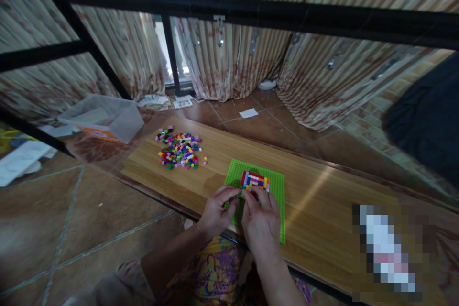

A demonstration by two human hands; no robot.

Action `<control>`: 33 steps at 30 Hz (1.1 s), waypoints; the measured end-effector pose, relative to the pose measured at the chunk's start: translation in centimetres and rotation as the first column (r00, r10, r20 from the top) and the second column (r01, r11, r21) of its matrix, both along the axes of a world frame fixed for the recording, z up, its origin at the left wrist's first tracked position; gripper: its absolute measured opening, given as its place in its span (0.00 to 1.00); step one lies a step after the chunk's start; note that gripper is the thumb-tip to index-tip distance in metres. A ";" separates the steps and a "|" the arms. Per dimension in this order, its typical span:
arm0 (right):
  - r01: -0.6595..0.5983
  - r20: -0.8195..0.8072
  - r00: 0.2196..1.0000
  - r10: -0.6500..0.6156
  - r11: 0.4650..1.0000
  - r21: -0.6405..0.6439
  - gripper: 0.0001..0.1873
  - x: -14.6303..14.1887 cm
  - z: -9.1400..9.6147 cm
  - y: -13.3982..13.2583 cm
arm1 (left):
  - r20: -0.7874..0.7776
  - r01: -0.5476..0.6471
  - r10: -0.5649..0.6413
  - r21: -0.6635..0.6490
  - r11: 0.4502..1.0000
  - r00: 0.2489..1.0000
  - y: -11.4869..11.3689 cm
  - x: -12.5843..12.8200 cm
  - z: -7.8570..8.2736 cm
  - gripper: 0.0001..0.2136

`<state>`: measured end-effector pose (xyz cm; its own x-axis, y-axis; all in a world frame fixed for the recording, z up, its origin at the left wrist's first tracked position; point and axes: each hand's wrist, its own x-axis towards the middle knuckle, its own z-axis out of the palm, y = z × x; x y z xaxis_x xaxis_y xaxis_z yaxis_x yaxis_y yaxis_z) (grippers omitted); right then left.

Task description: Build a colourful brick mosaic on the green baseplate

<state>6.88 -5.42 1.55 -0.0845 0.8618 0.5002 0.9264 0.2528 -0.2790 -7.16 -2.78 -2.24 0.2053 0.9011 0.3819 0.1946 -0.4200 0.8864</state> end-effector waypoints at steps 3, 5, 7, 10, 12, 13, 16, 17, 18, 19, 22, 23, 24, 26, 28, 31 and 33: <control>0.010 0.078 0.997 -0.010 1.000 -0.001 0.17 -0.1 -0.2 -0.3 | -0.003 -0.009 0.009 0.004 1.000 1.000 -0.1 0.0 -0.1 0.14; 0.023 0.122 0.992 -0.022 1.000 -0.004 0.17 -0.1 -0.4 -0.5 | -0.008 -0.015 0.015 0.012 1.000 1.000 -0.1 0.0 -0.2 0.15; 0.035 0.155 0.987 -0.034 0.999 -0.005 0.17 -0.2 -0.5 -0.6 | -0.016 -0.016 0.016 0.022 1.000 1.000 0.0 0.0 -0.3 0.15; 0.048 0.190 0.981 -0.047 0.999 0.000 0.16 -0.3 -0.8 -0.6 | -0.022 -0.017 0.018 0.053 0.998 1.000 0.0 0.1 -0.5 0.15; 0.058 0.206 0.977 -0.059 0.998 0.011 0.16 -0.3 -0.9 -0.5 | -0.025 -0.026 0.028 0.070 0.997 0.999 -0.1 0.3 -0.5 0.15; 0.058 0.210 0.976 -0.060 0.998 0.015 0.16 -0.3 -1.0 -0.4 | -0.024 -0.032 0.034 0.073 0.997 0.999 -0.1 0.4 -0.5 0.15; 0.027 0.189 0.982 -0.031 0.999 0.024 0.17 -0.1 -1.0 -0.4 | -0.015 -0.051 0.052 0.068 0.996 0.999 -0.2 0.1 -0.3 0.13; 0.007 0.164 0.986 -0.013 0.999 0.035 0.17 0.0 -0.9 -0.4 | -0.010 -0.069 0.070 0.062 0.996 0.998 0.0 -0.3 -0.3 0.12; -0.013 0.128 0.992 0.006 0.999 0.050 0.18 0.2 -0.9 -0.6 | -0.010 -0.104 0.104 0.053 0.993 0.994 0.3 -0.8 -0.1 0.12; -0.026 0.082 0.996 0.020 0.997 0.069 0.18 0.3 -0.9 -0.9 | -0.021 -0.157 0.158 0.042 0.987 0.987 0.8 -1.6 0.0 0.11; -0.014 -0.082 0.996 0.024 0.993 0.120 0.17 0.8 -1.0 -2.4 | -0.184 -0.398 0.394 0.015 0.917 0.901 3.3 -4.3 0.9 0.12; 0.003 -0.130 0.991 0.014 0.992 0.124 0.16 0.9 -1.2 -3.0 | -0.301 -0.453 0.441 0.032 0.891 0.846 4.3 -5.2 1.3 0.12; 0.019 -0.168 0.986 0.002 0.992 0.122 0.15 1.0 -1.5 -3.5 | -0.425 -0.487 0.463 0.058 0.871 0.778 5.3 -5.9 1.6 0.12; 0.048 -0.219 0.975 -0.024 0.994 0.102 0.14 1.2 -2.2 -4.6 | -0.664 -0.474 0.414 0.101 0.875 0.623 7.2 -6.8 2.3 0.12; 0.064 -0.247 0.968 -0.045 0.995 0.070 0.14 1.3 -2.9 -5.4 | -0.742 -0.438 0.365 0.107 0.893 0.562 8.6 -6.9 2.8 0.11; 0.074 -0.272 0.960 -0.062 0.997 0.036 0.15 1.5 -3.6 -6.2 | -0.792 -0.385 0.309 0.102 0.917 0.527 10.0 -6.3 2.9 0.10; 0.080 -0.282 0.957 -0.067 0.996 0.034 0.15 1.8 -3.7 -6.6 | -0.822 -0.356 0.273 0.093 0.930 0.499 10.6 -5.8 2.9 0.10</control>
